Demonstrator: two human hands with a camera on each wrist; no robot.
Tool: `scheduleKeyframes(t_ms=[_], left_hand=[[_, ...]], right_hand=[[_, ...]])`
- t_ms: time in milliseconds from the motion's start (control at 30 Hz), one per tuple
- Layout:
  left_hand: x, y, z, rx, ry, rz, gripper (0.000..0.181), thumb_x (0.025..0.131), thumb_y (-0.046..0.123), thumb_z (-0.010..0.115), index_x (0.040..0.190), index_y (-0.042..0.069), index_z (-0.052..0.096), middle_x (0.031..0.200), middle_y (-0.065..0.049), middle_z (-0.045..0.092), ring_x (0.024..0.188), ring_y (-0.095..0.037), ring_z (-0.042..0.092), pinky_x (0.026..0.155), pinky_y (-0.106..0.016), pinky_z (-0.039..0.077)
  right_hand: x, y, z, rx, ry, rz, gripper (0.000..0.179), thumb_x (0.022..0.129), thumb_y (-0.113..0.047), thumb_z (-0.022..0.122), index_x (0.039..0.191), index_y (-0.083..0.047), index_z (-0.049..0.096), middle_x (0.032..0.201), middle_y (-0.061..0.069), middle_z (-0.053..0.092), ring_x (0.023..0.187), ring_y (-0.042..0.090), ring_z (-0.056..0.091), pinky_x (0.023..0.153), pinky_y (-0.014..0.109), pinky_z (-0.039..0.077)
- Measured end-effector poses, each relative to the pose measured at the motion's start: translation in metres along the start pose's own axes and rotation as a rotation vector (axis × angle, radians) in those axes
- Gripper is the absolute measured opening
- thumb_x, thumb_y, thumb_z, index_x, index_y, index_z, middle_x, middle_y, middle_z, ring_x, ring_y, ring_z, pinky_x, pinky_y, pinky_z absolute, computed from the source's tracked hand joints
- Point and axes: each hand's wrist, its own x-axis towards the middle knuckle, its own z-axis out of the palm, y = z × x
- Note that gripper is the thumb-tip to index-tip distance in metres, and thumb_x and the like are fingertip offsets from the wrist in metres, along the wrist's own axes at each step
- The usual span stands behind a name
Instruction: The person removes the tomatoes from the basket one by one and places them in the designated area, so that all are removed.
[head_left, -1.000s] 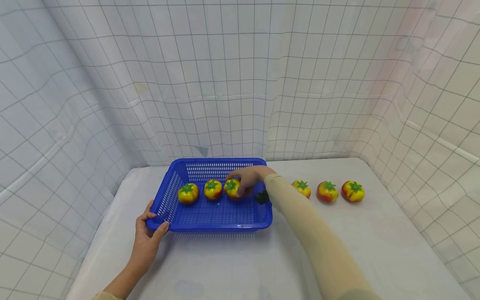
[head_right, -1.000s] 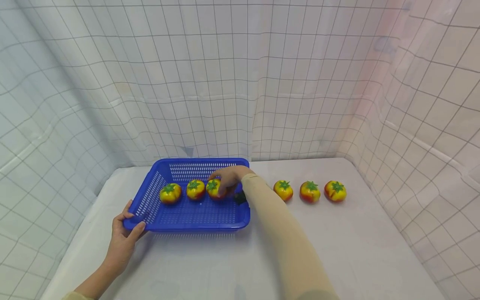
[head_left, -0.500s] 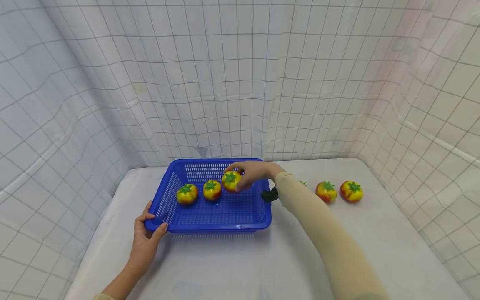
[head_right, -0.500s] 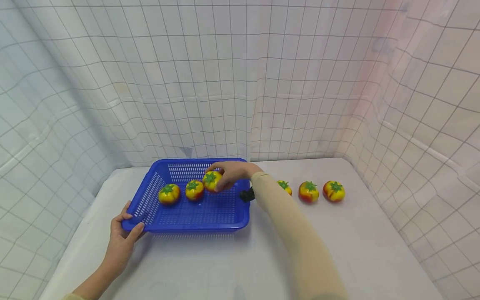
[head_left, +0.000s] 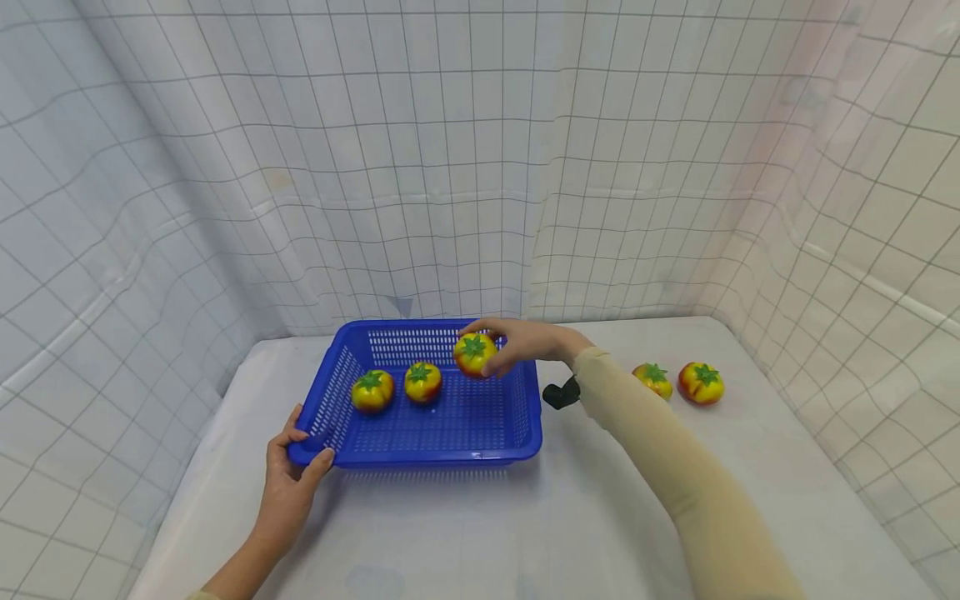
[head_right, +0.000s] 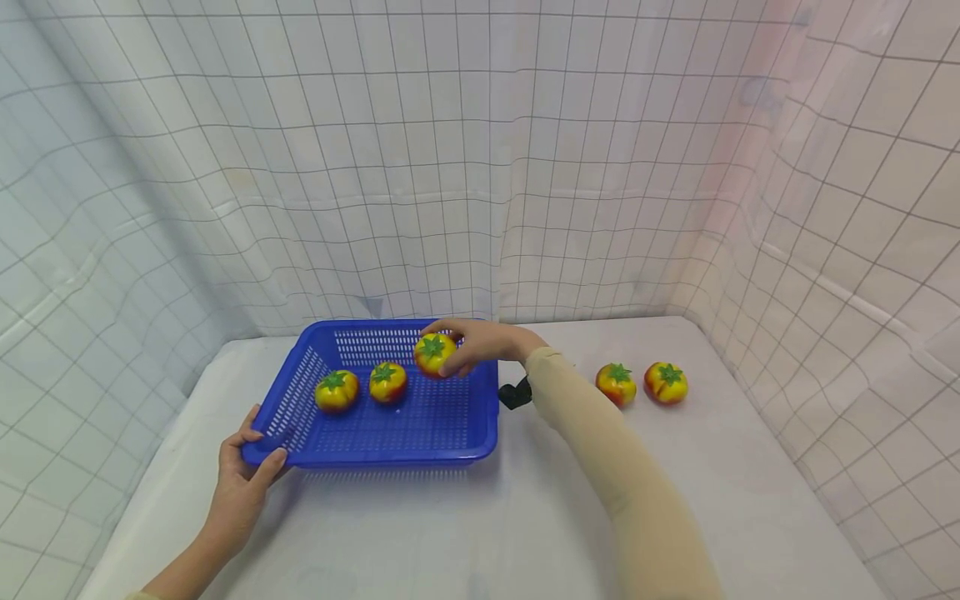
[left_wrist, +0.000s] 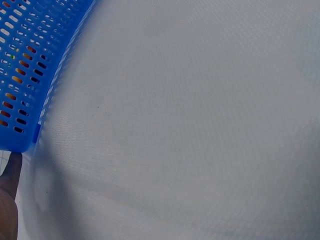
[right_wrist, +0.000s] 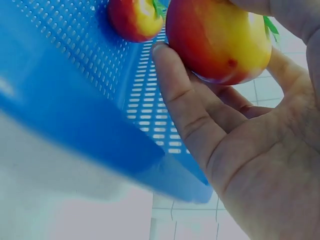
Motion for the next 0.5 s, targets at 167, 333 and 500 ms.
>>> scheduleKeyframes(t_ms=[167, 333, 500], left_hand=[[0.000, 0.000, 0.001, -0.003, 0.001, 0.002, 0.039, 0.106, 0.009, 0.055, 0.129, 0.016, 0.024, 0.172, 0.005, -0.003, 0.151, -0.046, 0.008, 0.093, -0.008, 0.044], [0.001, -0.001, 0.001, -0.004, 0.007, 0.003, 0.040, 0.106, 0.009, 0.055, 0.130, 0.016, 0.024, 0.171, 0.006, -0.003, 0.152, -0.045, 0.007, 0.093, -0.008, 0.043], [0.001, -0.001, 0.001, -0.023, 0.009, 0.004, 0.040, 0.106, 0.009, 0.055, 0.130, 0.017, 0.024, 0.171, 0.006, -0.003, 0.152, -0.044, 0.007, 0.094, -0.008, 0.043]], right_hand=[[-0.015, 0.005, -0.007, -0.019, 0.010, -0.027, 0.074, 0.089, -0.022, 0.078, 0.153, -0.034, 0.042, 0.140, 0.010, 0.045, 0.117, 0.043, 0.059, 0.097, 0.050, 0.053], [-0.034, 0.012, -0.015, -0.049, 0.050, -0.030, 0.076, 0.089, -0.031, 0.076, 0.154, -0.039, 0.038, 0.142, 0.005, 0.047, 0.118, 0.034, 0.058, 0.092, 0.043, 0.055], [-0.054, 0.018, -0.022, -0.051, 0.105, -0.032, 0.072, 0.090, -0.039, 0.076, 0.151, -0.046, 0.039, 0.142, 0.001, 0.049, 0.120, 0.027, 0.055, 0.089, 0.042, 0.056]])
